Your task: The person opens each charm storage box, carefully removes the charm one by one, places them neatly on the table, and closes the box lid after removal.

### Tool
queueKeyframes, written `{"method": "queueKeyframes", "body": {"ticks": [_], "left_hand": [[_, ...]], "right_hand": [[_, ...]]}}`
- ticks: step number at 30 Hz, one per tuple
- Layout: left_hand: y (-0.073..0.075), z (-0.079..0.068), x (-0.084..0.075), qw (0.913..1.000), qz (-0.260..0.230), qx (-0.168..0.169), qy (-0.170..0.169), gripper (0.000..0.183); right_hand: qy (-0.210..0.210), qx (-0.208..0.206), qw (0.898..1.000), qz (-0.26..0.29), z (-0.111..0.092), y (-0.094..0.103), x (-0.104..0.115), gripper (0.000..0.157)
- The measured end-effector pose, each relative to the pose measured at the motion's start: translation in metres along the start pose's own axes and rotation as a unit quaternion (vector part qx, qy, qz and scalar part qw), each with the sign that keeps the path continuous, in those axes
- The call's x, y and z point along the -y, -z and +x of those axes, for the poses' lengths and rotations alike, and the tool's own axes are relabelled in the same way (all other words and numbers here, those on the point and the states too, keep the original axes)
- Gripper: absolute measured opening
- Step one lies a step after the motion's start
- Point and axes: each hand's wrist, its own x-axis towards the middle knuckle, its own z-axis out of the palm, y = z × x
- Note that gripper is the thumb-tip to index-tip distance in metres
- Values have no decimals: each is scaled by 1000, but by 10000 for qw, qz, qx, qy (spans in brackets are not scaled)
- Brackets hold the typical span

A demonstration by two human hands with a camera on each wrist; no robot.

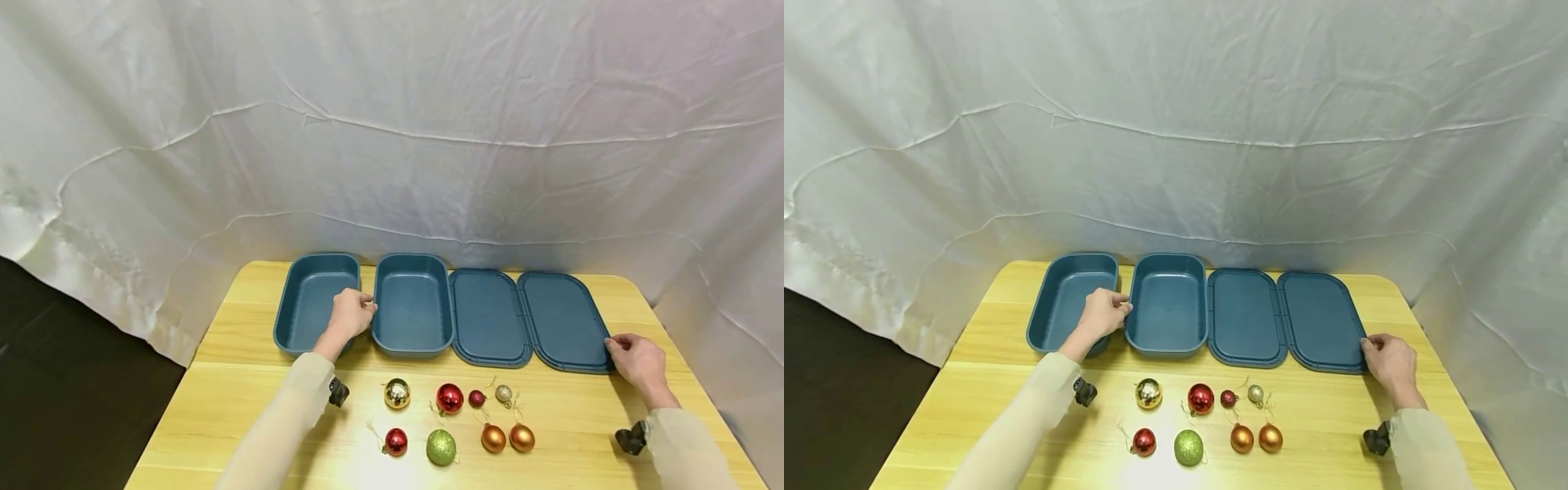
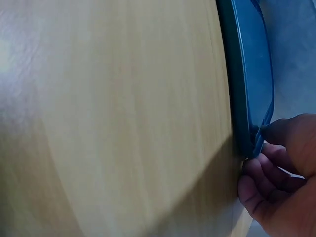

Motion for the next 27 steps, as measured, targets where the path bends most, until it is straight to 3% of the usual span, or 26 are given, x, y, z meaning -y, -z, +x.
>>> {"method": "queueKeyframes", "body": {"ticks": [11,15,27], "left_hand": [[2,-2,0,9980,-541,227,244,30],[2,-3,0,9979,-528,295,233,32],[2,-5,-1,9976,-544,384,188,31]], "right_hand": [[-356,-119,9993,78,4,1,3,35],[-487,-96,9987,75,3,3,2,36],[-342,-410,9981,316,3,19,5,36]]}}
